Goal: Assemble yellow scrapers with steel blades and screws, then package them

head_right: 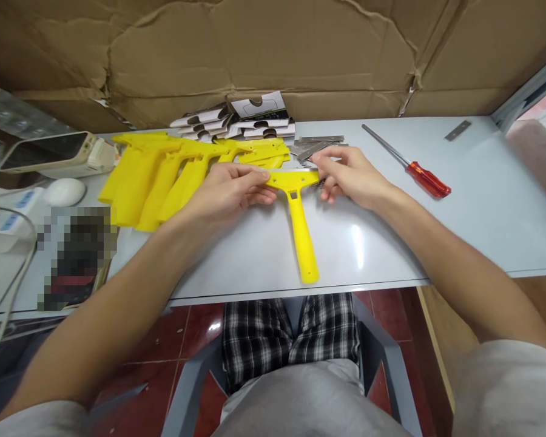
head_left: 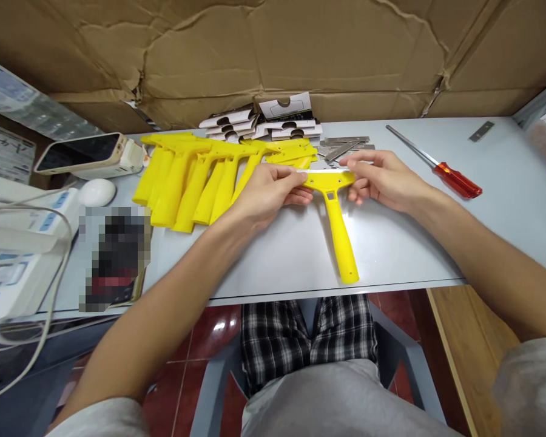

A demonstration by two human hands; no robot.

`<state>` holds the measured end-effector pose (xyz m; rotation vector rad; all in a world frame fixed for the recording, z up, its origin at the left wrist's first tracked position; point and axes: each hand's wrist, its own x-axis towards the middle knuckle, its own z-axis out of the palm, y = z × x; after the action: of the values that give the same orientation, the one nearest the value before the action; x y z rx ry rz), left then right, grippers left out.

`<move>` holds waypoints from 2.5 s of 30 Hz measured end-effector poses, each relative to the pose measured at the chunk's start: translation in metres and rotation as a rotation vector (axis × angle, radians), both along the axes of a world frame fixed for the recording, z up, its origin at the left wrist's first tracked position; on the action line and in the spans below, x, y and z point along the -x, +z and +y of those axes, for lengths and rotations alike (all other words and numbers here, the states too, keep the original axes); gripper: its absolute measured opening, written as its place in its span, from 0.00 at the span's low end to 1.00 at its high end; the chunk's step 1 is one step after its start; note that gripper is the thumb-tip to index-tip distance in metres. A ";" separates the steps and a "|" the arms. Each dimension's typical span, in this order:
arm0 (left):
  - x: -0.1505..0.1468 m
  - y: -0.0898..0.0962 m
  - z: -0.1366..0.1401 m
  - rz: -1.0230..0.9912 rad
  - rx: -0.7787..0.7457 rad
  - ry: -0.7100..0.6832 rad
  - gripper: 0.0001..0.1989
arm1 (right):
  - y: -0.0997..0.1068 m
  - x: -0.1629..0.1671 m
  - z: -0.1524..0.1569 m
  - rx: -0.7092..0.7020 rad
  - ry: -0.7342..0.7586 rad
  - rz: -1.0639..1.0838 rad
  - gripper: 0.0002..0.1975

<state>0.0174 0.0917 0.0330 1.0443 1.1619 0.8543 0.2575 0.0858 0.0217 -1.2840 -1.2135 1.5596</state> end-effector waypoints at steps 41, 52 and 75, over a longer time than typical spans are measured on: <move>0.001 0.012 0.002 0.056 -0.009 0.055 0.07 | -0.006 -0.041 0.016 -0.619 0.251 -1.029 0.13; 0.004 0.008 0.005 0.021 -0.026 0.039 0.09 | -0.006 -0.038 0.014 -0.630 0.265 -1.097 0.15; 0.004 0.006 0.004 -0.024 -0.031 0.008 0.08 | 0.003 -0.042 0.014 -0.444 -0.042 -0.706 0.15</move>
<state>0.0133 0.0962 0.0387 1.0532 1.1370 0.8917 0.2994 0.0994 0.0248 -1.5790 -1.8183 0.7302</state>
